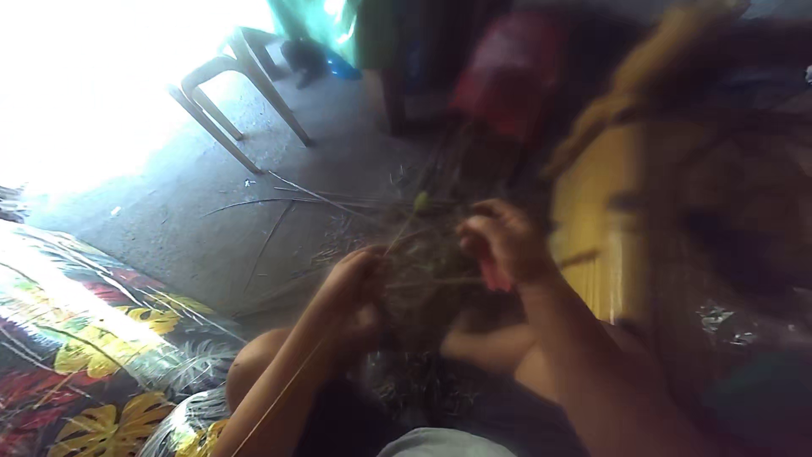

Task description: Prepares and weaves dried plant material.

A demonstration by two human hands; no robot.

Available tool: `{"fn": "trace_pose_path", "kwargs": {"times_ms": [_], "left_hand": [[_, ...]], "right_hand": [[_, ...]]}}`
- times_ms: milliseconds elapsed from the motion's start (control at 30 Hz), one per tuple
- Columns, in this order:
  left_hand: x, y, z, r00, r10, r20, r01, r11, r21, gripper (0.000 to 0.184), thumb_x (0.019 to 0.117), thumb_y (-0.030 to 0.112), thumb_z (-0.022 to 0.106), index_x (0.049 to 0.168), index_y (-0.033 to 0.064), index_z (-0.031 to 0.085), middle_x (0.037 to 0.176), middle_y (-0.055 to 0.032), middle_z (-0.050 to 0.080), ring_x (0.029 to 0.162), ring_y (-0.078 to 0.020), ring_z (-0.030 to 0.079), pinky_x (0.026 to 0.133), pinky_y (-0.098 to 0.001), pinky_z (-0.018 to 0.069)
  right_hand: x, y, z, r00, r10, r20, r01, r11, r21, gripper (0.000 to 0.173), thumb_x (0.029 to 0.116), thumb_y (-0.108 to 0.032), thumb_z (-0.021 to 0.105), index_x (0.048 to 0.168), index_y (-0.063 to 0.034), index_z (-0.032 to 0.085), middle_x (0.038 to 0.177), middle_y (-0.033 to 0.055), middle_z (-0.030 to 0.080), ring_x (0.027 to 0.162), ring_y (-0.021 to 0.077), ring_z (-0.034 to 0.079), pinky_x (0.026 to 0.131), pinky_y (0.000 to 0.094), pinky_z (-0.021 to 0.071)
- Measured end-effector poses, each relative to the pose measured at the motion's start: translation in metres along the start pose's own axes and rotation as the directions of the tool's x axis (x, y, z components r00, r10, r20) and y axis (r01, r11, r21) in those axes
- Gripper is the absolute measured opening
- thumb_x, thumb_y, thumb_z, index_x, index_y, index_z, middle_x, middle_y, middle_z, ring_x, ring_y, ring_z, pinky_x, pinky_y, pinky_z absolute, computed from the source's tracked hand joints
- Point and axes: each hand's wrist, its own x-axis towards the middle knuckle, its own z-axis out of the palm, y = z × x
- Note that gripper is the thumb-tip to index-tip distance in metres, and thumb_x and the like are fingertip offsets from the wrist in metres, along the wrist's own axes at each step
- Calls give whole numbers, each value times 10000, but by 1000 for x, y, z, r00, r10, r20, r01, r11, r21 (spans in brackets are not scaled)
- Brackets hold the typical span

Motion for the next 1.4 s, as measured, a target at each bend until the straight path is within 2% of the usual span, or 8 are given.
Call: {"fn": "trace_pose_path", "kwargs": {"times_ms": [167,333,467,733,867,1033,1267,1400], "left_hand": [[-7,-3,6,994,3,111,-11,998,69,272,1094,246,439,1108,71,648,613,44,448,418,-16,378,386,-150,350],[-7,-7,18,992,-83,90,67,983,170,222,1014,147,474,900,72,649,647,21,537,449,-11,432,398,-149,361],[-3,-15,19,996,-63,61,51,982,181,251,1049,182,476,1053,37,682,691,-2,557,493,-34,466,436,-162,390],[-2,-15,15,996,57,-68,-41,974,223,200,1038,175,590,992,28,717,672,-22,567,489,-44,455,453,-175,393],[-3,-15,17,988,128,-85,-106,970,218,209,1032,177,594,957,28,720,630,-25,562,468,-46,453,435,-181,389],[-4,-15,18,992,128,-17,-123,977,177,248,1051,173,558,941,25,723,640,-28,564,468,-40,449,433,-172,384],[-7,-11,19,993,110,-29,-104,978,178,232,1037,157,568,914,21,710,620,-20,548,457,-35,433,424,-166,369],[-6,-14,21,992,105,-70,-93,983,157,210,1013,115,560,898,26,712,597,-17,544,434,-24,413,404,-164,347]], "right_hand": [[2,17,20,981,136,137,-137,991,-2,247,1080,-148,480,1304,-73,552,912,109,700,659,185,687,585,312,610],[16,21,21,983,151,106,-160,984,84,367,1100,-171,414,1456,-114,480,939,101,707,580,136,629,512,264,557],[21,30,23,973,180,147,-203,966,162,290,1100,-179,409,1311,-89,587,883,101,692,562,125,614,492,253,548],[19,35,27,939,189,287,-198,980,-1,396,1058,-152,454,1449,-132,512,875,93,694,588,135,624,527,269,560],[19,28,19,963,136,233,-130,991,-42,170,1044,-149,489,1141,-70,604,827,89,718,582,148,669,519,284,587],[12,38,32,839,249,483,-184,967,-179,191,1052,-167,542,1117,-32,660,828,82,711,657,137,666,606,273,582],[36,39,6,967,-67,247,94,991,-98,192,1069,-186,517,1151,-86,658,826,44,690,596,106,630,521,253,559],[30,30,11,968,-37,249,62,994,-92,186,1063,-201,505,1128,-95,643,785,43,677,572,112,625,505,257,554]]}}
